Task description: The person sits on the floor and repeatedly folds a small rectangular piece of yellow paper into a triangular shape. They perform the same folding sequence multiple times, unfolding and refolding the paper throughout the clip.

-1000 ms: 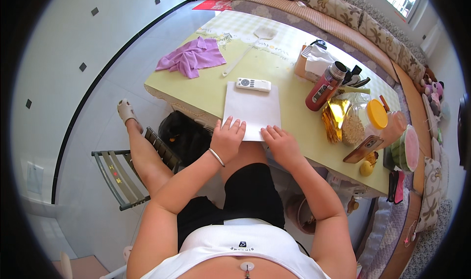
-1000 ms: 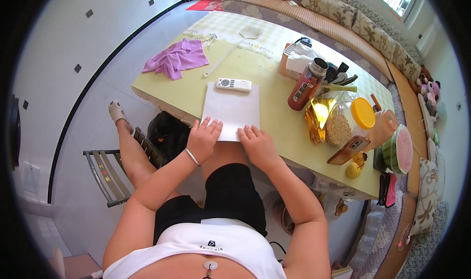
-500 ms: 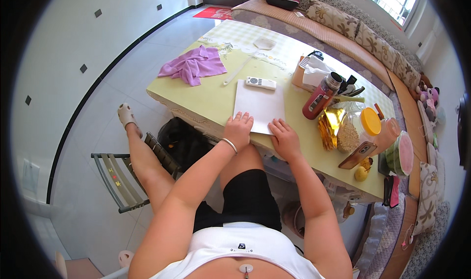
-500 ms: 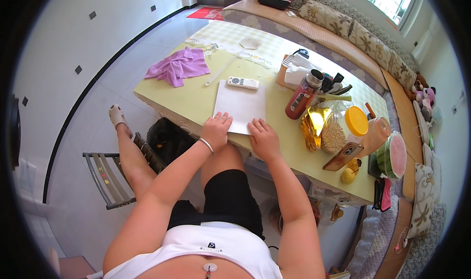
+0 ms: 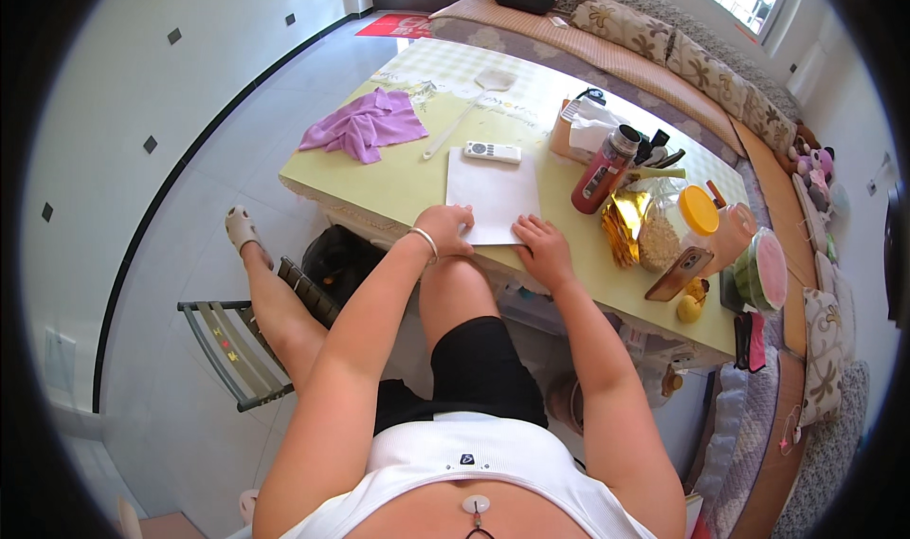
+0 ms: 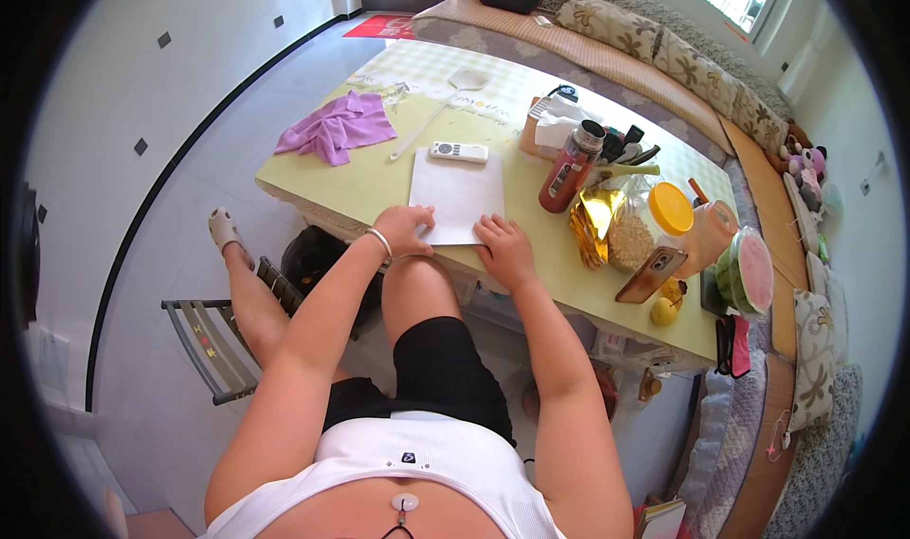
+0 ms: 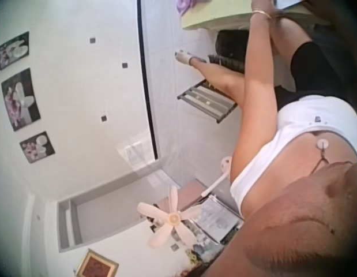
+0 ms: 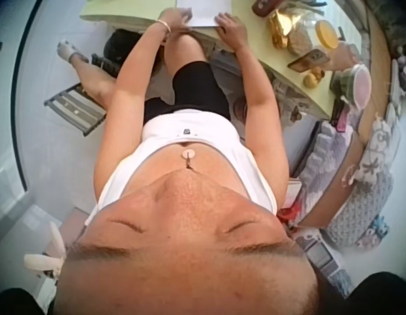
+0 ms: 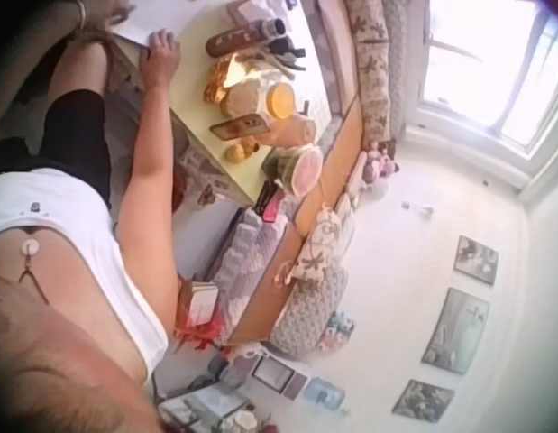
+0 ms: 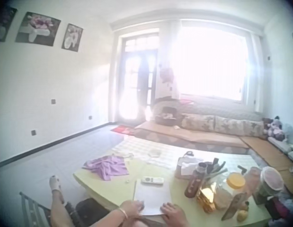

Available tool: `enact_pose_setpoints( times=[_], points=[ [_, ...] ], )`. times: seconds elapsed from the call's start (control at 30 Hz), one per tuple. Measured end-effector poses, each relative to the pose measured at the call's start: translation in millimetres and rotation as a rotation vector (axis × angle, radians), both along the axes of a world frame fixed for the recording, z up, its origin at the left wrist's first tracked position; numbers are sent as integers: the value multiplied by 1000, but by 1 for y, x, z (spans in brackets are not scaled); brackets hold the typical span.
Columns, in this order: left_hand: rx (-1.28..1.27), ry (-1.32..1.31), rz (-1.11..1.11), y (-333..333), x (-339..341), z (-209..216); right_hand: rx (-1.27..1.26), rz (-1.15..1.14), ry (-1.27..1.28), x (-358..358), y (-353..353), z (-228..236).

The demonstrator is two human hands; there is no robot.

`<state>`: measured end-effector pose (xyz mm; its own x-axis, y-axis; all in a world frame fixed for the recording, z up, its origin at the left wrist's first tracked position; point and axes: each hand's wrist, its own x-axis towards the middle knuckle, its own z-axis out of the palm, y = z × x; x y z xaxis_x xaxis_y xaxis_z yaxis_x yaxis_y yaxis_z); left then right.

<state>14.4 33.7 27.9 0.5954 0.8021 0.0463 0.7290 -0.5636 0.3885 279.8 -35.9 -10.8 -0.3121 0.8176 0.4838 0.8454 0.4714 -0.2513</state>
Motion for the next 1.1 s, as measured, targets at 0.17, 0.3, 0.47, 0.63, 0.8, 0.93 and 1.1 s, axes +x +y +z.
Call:
enact_pose_setpoints(
  times=[0.17,0.3,0.47,0.63,0.8,0.93,1.1],
  points=[
    [-66,-145,-14,-2,-9,-8,-24,-15,1,-5,-2,5],
    [-125,-191,-5,-5,-8,-3,-42,-21,8,-1,-3,0],
    [-240,-405,20,5,-12,-12,-77,-14,13,-1,-4,10],
    [-365,-560,84,10,-9,-19,-155,29,224,3,-4,19],
    [-394,-599,189,8,-7,-10,-401,30,726,22,5,13],
    [-488,-581,320,13,-5,7,-515,74,787,38,23,20],
    [-533,-779,283,37,-6,-7,-417,19,679,46,57,0]
  ],
)
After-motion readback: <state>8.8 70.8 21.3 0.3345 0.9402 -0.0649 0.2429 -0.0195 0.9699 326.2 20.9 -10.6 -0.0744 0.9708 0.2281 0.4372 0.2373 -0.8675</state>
